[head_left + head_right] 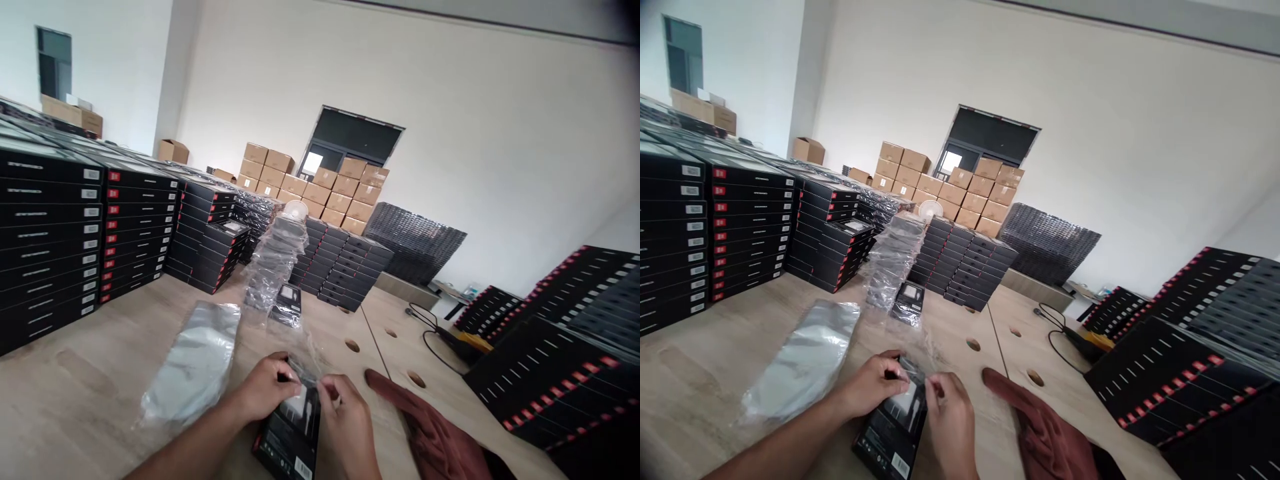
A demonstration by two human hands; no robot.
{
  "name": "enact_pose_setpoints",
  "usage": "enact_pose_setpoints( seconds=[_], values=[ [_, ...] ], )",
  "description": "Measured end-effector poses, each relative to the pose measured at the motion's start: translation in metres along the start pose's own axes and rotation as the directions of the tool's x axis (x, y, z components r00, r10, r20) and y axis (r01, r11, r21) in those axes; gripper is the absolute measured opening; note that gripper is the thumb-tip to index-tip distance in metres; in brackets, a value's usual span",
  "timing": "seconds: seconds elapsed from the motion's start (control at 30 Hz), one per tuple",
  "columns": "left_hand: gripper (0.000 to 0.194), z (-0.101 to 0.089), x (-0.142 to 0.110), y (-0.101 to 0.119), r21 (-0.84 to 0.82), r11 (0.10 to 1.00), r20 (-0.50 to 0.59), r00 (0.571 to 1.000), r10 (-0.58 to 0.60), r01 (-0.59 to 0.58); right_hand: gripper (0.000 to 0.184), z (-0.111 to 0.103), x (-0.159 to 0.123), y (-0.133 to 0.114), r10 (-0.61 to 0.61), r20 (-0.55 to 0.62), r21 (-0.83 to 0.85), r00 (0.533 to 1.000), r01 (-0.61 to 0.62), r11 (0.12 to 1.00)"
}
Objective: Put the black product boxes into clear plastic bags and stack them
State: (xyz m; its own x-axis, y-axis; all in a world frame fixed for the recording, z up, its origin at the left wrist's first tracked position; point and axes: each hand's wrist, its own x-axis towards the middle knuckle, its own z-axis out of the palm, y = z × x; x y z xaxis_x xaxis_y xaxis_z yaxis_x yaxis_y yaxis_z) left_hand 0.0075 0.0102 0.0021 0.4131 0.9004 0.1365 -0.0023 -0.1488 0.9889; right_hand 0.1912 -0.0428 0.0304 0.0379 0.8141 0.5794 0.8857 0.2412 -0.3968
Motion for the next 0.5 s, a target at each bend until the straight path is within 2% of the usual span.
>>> enact_pose_setpoints(
  seconds=[0.1, 0.17, 0.2, 0.27, 0.33, 0.37, 0.43, 0.5],
  values=[
    [0.071, 0.0, -0.002, -0.003, -0.213, 0.972, 0.029, 0.995, -0.092, 0.096, 0.027, -0.002, 0.0, 0.015, 0.171, -0.157, 0.034, 0.973, -0.168, 0.985],
    [0.085, -0.003, -0.002, -0.004, -0.386, 0.902, 0.032, 0.981, -0.193, 0.191, 0.028, -0.006, 0.0, 0.023, 0.221, -0.231, 0.019, 0.948, -0.223, 0.975],
    [0.083, -0.005, -0.003, -0.003, -0.464, 0.854, 0.067, 0.971, -0.231, 0.236, 0.027, -0.007, -0.001, 0.025, 0.229, -0.242, 0.012, 0.943, -0.233, 0.972],
    [0.068, -0.009, -0.005, 0.001, -0.568, 0.752, 0.231, 0.942, -0.244, 0.334, 0.026, -0.007, -0.001, 0.024, 0.231, -0.224, 0.027, 0.947, -0.231, 0.973],
    [0.053, -0.01, -0.008, 0.007, -0.592, 0.694, 0.424, 0.891, -0.165, 0.41, 0.024, -0.003, -0.002, 0.017, 0.212, -0.164, 0.088, 0.964, -0.199, 0.976],
    [0.048, -0.01, -0.009, 0.01, -0.586, 0.692, 0.483, 0.867, -0.12, 0.422, 0.023, -0.001, -0.002, 0.012, 0.198, -0.124, 0.131, 0.972, -0.181, 0.975],
    [0.042, -0.01, -0.011, 0.013, -0.561, 0.714, 0.525, 0.847, -0.086, 0.42, 0.023, 0.004, -0.002, 0.004, 0.177, -0.04, 0.228, 0.983, -0.164, 0.96],
    [0.041, -0.009, -0.011, 0.013, -0.524, 0.745, 0.503, 0.856, -0.12, 0.413, 0.024, 0.007, -0.002, 0.0, 0.182, 0.028, 0.312, 0.983, -0.182, 0.933]
  ],
)
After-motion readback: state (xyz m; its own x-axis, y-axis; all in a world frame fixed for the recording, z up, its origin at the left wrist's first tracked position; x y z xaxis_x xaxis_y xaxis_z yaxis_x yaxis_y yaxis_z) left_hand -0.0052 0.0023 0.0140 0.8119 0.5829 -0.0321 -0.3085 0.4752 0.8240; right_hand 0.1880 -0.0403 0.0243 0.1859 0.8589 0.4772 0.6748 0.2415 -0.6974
